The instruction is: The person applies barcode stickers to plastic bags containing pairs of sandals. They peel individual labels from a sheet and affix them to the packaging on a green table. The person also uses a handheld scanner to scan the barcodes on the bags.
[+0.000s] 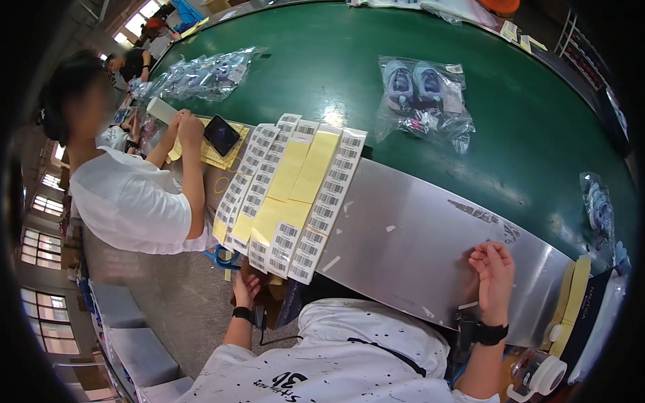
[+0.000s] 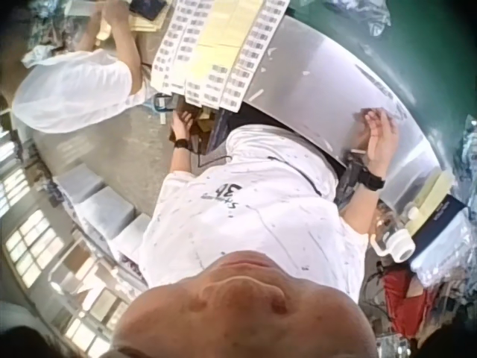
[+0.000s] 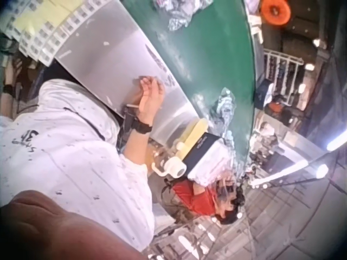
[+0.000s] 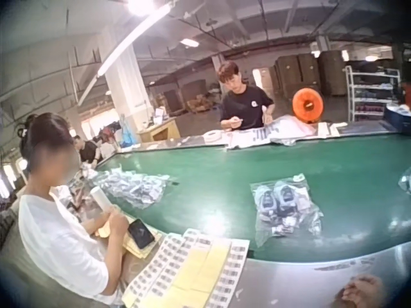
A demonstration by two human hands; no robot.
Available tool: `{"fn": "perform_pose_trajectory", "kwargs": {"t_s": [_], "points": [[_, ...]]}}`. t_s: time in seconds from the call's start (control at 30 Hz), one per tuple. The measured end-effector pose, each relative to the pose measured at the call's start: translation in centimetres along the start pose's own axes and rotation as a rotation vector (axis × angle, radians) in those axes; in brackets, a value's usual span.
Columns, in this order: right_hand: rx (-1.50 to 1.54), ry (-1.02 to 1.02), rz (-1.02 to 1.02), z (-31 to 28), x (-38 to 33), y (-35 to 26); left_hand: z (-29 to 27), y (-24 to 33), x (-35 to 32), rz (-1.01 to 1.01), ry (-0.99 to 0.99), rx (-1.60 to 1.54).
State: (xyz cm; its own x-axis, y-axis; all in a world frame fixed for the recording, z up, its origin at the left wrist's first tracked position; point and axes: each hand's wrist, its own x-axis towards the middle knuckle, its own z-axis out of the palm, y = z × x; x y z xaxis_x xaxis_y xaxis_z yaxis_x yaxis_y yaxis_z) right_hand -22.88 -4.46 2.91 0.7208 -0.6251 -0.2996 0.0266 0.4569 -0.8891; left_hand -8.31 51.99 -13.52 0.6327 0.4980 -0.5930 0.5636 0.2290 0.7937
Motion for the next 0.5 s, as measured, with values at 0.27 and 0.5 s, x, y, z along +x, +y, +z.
{"fn": "perform_pose_trajectory", "kwargs": {"t_s": [0.27, 0.5], "points": [[-0.038, -0.024, -0.005, -0.2, 0.5, 0.1, 6.1, 14.2, -7.8, 1.200, -0.094, 0.512], [-0.077, -0.027, -0.003, -1.3, 0.8, 1.2, 11.6, 21.0, -7.6, 1.355, -0.369, 1.081]]}}
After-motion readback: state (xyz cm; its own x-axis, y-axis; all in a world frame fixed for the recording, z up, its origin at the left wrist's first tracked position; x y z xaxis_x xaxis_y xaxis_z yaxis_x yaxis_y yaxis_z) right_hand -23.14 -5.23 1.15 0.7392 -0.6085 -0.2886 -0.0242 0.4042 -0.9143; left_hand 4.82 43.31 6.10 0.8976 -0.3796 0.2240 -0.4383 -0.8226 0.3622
